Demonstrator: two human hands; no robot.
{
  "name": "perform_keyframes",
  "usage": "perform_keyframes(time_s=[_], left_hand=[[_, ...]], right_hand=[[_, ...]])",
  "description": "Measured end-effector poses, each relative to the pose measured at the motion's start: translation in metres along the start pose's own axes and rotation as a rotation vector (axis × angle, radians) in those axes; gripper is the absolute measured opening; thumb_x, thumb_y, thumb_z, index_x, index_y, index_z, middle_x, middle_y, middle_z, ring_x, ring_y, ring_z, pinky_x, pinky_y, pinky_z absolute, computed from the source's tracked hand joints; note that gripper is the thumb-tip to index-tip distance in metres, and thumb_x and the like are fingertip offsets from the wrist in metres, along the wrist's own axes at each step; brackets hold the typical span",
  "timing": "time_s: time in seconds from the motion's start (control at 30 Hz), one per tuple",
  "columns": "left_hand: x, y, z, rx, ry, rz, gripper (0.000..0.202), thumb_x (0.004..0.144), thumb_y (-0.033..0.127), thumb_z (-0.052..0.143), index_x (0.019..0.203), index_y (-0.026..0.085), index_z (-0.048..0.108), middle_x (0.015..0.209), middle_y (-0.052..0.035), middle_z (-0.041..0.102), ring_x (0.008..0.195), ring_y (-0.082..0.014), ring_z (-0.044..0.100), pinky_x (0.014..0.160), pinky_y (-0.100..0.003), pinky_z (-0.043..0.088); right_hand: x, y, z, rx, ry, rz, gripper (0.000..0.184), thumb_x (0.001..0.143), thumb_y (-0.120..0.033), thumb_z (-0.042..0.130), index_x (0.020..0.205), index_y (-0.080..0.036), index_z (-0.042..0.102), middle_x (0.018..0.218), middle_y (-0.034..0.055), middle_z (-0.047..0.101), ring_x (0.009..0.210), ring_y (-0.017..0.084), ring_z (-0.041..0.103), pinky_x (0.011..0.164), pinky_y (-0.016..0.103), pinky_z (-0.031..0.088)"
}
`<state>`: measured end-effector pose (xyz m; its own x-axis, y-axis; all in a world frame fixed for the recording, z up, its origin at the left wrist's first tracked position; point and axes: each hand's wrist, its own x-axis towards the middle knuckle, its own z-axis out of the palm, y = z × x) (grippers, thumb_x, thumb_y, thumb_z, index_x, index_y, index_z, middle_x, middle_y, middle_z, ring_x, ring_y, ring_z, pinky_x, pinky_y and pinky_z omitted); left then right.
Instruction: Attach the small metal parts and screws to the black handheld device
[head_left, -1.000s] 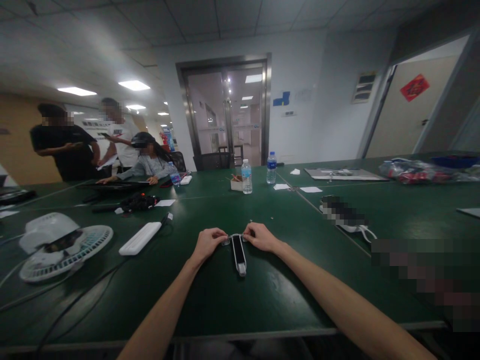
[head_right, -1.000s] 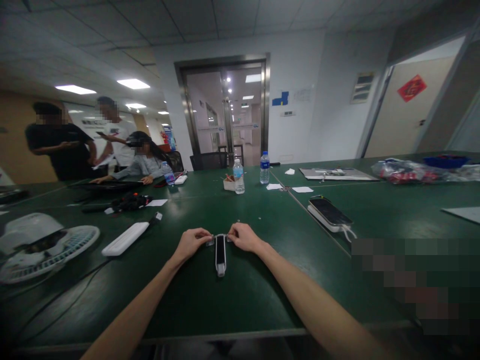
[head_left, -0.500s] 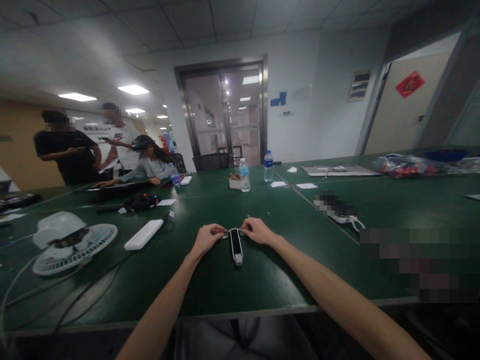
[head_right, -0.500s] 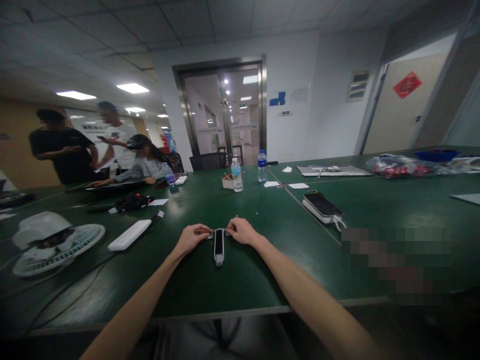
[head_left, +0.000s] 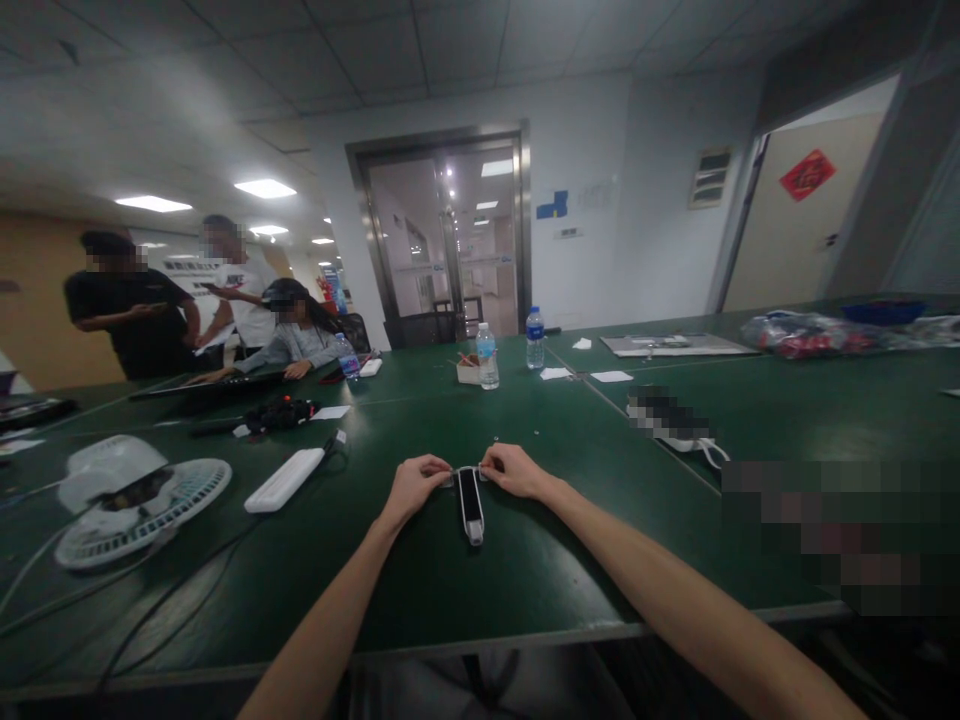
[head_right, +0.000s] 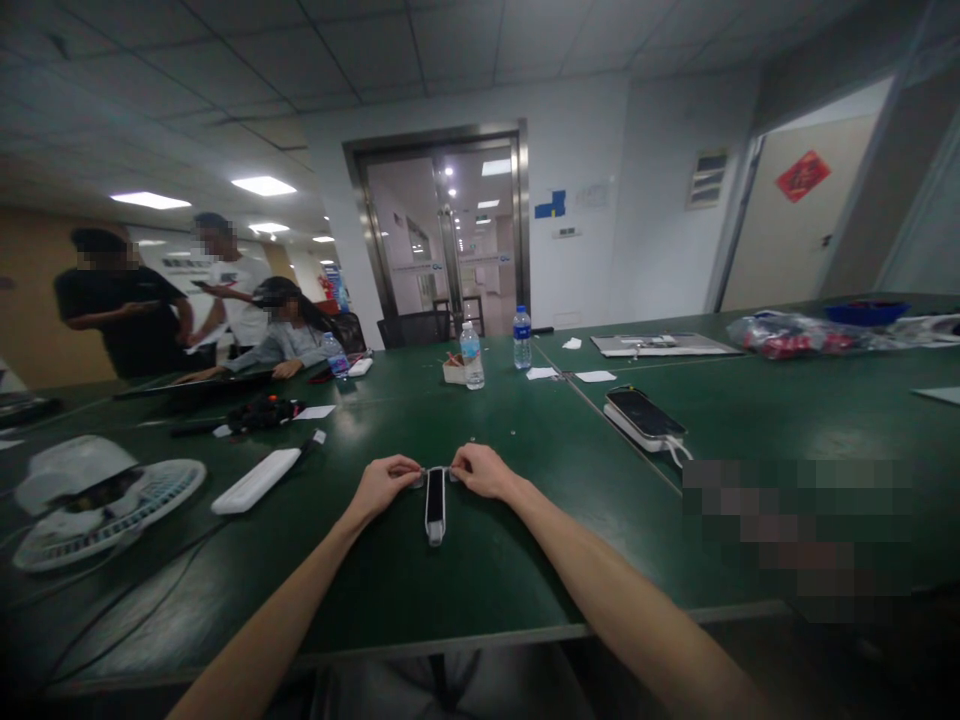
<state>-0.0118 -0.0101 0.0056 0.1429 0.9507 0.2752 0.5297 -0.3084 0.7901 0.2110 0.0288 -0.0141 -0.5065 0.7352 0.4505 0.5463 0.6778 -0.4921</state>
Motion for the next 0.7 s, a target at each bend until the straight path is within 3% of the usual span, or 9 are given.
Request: perform_keyframes(time_s=[0.3,0.47,0.63,0.7], left_hand=[[0.001,0.006,-0.001,0.094,-0.017,0.054,0.016,0.073,0.031,0.061,0.083,0.019,0.069,0.083,-0.0021,0.07,0.078,-0.0177,0.065,0.074,-0.028,0.05],[0.002,0.006,-0.001,0.205,0.007,0.092,0.019,0.074,0.034,0.06,0.084,0.02,0.069,0.083,-0.0013,0.069,0.071,-0.0168,0.06,0.067,-0.027,0.045],[0.002,0.009,-0.002,0.225,-0.016,0.07,0.02,0.075,0.032,0.059,0.086,0.019,0.068,0.085,-0.0022,0.069,0.07,-0.0162,0.058,0.066,-0.027,0.044],[0.002,0.009,-0.002,0.225,-0.023,0.07,0.02,0.074,0.032,0.059,0.086,0.018,0.067,0.085,-0.0021,0.069,0.071,-0.0158,0.059,0.067,-0.027,0.044]], right_hand=[[0.002,0.001,-0.003,-0.003,-0.039,-0.04,0.007,0.078,-0.021,0.056,0.075,-0.016,0.059,0.073,0.0008,0.057,0.064,0.01,0.049,0.06,0.022,0.037],[0.006,0.008,-0.018,-0.07,-0.04,-0.069,0.01,0.076,-0.016,0.054,0.083,-0.016,0.062,0.078,0.0019,0.058,0.072,0.013,0.051,0.068,0.025,0.039],[0.004,0.041,-0.041,-0.36,0.186,0.213,0.024,0.082,-0.02,0.047,0.103,-0.016,0.058,0.099,0.0091,0.057,0.092,0.019,0.051,0.08,0.03,0.038],[0.001,0.056,-0.045,-0.485,0.184,0.368,0.028,0.084,-0.026,0.047,0.107,-0.016,0.058,0.105,0.0125,0.055,0.097,0.023,0.05,0.08,0.032,0.038]])
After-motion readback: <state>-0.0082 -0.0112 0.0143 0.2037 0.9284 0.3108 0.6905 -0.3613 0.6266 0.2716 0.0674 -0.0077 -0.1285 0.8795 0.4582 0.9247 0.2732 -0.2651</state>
